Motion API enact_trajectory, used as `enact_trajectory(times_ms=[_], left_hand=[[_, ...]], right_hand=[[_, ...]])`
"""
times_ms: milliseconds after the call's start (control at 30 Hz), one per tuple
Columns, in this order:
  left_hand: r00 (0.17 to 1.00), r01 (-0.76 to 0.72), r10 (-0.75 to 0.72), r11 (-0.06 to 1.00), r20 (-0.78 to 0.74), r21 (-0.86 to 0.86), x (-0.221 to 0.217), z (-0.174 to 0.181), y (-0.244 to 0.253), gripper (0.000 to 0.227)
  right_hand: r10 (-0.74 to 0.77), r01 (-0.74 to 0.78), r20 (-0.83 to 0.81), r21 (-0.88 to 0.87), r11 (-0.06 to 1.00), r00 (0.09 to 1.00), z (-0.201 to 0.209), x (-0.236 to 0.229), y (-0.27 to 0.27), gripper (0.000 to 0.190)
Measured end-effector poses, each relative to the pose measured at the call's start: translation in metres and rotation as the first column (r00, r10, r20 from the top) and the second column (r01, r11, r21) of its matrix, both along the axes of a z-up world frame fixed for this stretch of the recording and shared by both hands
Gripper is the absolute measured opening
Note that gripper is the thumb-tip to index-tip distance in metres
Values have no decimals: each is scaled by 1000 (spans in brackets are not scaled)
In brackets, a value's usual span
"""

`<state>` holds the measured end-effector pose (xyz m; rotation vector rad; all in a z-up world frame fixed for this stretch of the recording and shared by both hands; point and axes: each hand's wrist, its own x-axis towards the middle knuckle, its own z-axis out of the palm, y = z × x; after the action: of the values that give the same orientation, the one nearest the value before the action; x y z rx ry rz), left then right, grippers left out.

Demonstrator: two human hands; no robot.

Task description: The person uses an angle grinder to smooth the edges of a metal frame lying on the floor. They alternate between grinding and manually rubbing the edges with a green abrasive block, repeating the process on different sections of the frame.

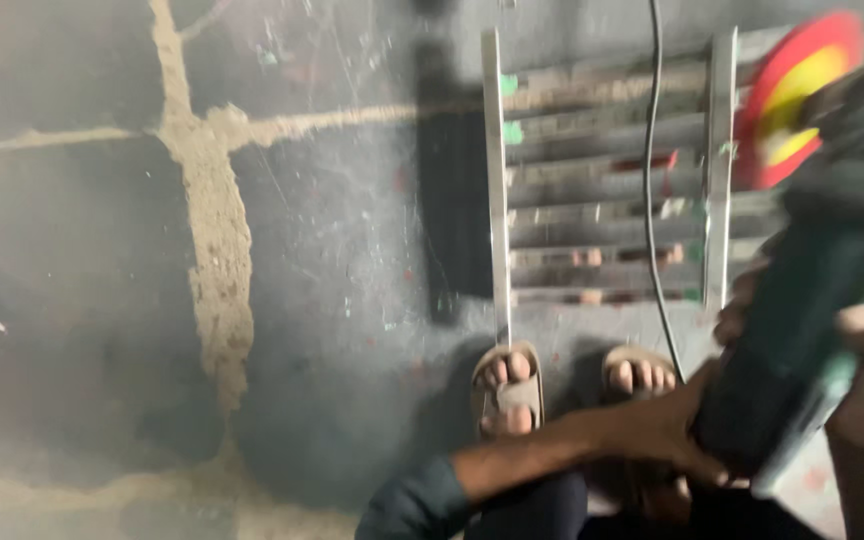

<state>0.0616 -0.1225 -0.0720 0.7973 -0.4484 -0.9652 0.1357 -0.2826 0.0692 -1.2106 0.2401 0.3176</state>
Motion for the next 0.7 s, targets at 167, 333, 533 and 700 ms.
enact_trajectory(times_ms=[167, 333, 533, 700], left_hand=[[994, -62, 69, 994, 81, -91, 9, -11, 49, 97], [897, -438, 353, 790, 265, 430, 16, 10, 85, 81], [233, -906, 223, -303, 946, 295, 22, 5, 132, 37], [647, -643, 451, -111, 615, 758, 26, -38, 145, 49]], right_hand=[[141, -202, -182, -378, 903, 973, -10, 23, 50, 59], [232, -297, -197, -436, 850, 953, -51, 49, 92, 62], [307, -393, -253, -469, 791, 918, -65, 66, 122, 60], [300, -401, -271, -506, 764, 914, -74, 71, 128, 58]])
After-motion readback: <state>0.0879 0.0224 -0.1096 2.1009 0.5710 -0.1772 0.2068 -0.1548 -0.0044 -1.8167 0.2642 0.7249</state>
